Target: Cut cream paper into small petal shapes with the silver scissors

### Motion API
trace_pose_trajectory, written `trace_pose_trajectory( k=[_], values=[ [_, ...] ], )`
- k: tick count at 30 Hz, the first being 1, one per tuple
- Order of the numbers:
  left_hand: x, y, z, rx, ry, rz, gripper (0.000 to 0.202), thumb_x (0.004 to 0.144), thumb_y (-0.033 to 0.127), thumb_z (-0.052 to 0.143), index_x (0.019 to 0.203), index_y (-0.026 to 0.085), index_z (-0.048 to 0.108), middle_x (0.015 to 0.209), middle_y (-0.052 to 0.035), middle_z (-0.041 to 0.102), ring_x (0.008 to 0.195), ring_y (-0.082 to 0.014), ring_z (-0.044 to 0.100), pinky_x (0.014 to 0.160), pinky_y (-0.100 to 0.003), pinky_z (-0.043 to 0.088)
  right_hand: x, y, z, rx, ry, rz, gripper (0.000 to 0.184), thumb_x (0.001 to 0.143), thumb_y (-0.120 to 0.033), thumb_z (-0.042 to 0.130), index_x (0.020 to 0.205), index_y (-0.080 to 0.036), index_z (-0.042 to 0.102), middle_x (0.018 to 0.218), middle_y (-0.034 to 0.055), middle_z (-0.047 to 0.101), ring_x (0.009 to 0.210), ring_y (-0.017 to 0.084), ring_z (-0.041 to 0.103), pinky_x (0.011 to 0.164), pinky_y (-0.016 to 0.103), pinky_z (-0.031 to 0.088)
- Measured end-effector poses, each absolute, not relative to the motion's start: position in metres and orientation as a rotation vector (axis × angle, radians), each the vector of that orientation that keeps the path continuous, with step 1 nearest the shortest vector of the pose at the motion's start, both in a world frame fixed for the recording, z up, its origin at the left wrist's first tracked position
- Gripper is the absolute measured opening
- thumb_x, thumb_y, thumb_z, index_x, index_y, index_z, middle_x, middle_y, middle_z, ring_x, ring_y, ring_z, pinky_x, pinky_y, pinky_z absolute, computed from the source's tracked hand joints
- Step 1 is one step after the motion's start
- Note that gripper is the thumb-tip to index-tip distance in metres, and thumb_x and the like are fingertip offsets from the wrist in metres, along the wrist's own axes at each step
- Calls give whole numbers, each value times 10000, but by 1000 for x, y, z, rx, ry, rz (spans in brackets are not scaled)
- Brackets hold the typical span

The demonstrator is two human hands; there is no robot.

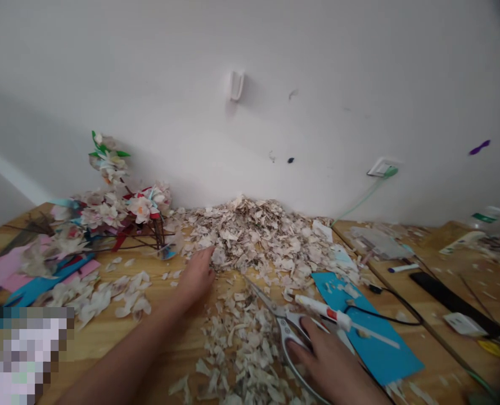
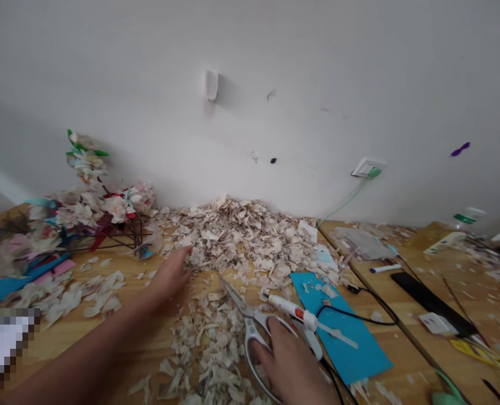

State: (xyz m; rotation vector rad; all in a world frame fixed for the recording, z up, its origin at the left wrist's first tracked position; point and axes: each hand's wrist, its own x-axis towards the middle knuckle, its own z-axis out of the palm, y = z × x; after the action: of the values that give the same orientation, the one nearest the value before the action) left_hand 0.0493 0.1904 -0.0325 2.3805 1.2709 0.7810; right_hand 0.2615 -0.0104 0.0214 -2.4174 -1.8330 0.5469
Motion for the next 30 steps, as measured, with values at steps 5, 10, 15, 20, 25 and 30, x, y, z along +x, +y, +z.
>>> trace_pose_trajectory(
  k=[5,10,15,20,25,30],
  values=[
    [59,189,-28,2347,1238,723,394,684,63,453,1054,168,543,1040,-111,616,1022,-230,523,910,-366,364,249,20,11,-2544,-1808,438,282,833,-335,363,961,-131,510,901,185,676,838,332,628,657,372,416],
    [54,184,-23,2188,1289,787,195,747,160,446,860,183,604,838,-94,651,848,-233,582,802,-370,402,252,15,21,-2464,-1913,468,206,780,-306,427,880,-167,542,870,148,684,822,322,628,620,346,402],
    [37,180,-28,1915,1338,954,201,734,264,488,908,205,568,854,-55,636,825,-213,581,757,-342,412,263,-15,35,-2431,-1883,610,177,759,-305,442,839,-181,540,934,137,660,906,324,588,675,348,390],
    [26,174,-26,1566,1295,1096,287,655,368,557,863,171,542,714,-8,584,676,-164,563,650,-290,434,264,-20,34,-2451,-1823,656,183,789,-326,415,858,-187,512,935,127,657,874,306,597,673,344,394],
    [21,149,-13,1241,1200,1097,398,486,439,695,733,163,550,620,21,582,579,-127,550,598,-265,450,258,-14,26,-2470,-1849,491,188,804,-300,395,851,-164,515,957,159,648,902,317,593,693,355,397],
    [22,109,-7,1014,1119,1017,464,435,552,700,642,155,576,608,1,608,585,-134,579,642,-294,489,262,-25,22,-2449,-1804,576,192,770,-336,411,823,-187,519,880,138,667,857,331,601,684,391,410]
  ],
)
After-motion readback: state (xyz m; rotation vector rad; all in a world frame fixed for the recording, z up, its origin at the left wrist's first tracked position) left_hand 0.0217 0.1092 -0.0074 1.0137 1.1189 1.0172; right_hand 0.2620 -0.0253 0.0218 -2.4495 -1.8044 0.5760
